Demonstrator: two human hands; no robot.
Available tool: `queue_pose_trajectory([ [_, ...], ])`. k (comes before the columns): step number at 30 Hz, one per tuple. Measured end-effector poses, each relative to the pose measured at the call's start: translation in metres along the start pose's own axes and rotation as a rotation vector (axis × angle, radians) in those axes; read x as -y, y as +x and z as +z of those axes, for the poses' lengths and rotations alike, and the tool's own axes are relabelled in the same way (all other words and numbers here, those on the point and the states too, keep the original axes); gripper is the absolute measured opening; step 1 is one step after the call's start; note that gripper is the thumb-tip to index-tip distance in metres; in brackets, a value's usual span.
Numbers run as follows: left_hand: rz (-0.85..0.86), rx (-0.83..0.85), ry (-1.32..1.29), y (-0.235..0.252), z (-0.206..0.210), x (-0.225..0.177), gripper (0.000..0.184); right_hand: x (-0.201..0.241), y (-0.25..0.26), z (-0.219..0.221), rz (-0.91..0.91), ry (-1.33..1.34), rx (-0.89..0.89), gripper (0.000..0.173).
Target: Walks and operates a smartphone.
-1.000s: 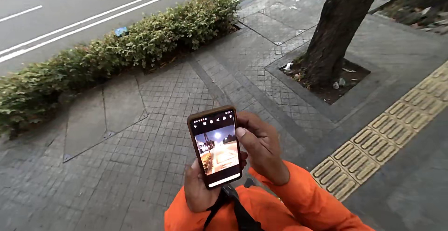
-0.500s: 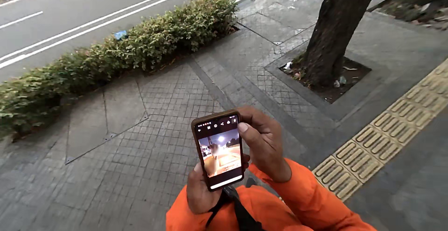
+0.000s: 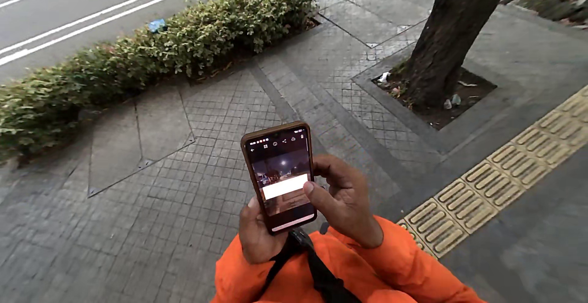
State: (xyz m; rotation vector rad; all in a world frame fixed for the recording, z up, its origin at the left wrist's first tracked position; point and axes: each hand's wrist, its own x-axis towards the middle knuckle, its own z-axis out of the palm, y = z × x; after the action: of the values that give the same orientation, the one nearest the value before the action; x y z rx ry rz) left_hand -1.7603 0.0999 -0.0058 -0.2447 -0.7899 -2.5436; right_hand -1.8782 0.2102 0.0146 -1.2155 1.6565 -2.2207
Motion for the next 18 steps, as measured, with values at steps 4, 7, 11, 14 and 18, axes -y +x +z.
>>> queue_pose_trajectory([
  [4,-0.003,0.011,-0.012,-0.003,-0.001,-0.001,0.043,0.000,-0.004,-0.002,-0.003,0.024,0.026,0.024],
  [7,0.020,-0.015,0.021,-0.003,-0.001,-0.003,0.043,0.000,-0.007,-0.001,0.006,0.036,0.041,0.024],
  [11,0.020,-0.046,0.047,-0.004,0.001,-0.006,0.044,0.000,-0.014,0.003,0.021,0.037,0.049,0.024],
  [14,0.018,-0.043,0.032,-0.005,-0.001,-0.007,0.044,0.000,-0.017,0.005,0.022,0.022,0.049,0.023],
  [18,0.023,-0.063,0.016,-0.007,0.000,-0.006,0.043,0.000,-0.018,0.006,0.012,0.023,0.038,0.023],
])
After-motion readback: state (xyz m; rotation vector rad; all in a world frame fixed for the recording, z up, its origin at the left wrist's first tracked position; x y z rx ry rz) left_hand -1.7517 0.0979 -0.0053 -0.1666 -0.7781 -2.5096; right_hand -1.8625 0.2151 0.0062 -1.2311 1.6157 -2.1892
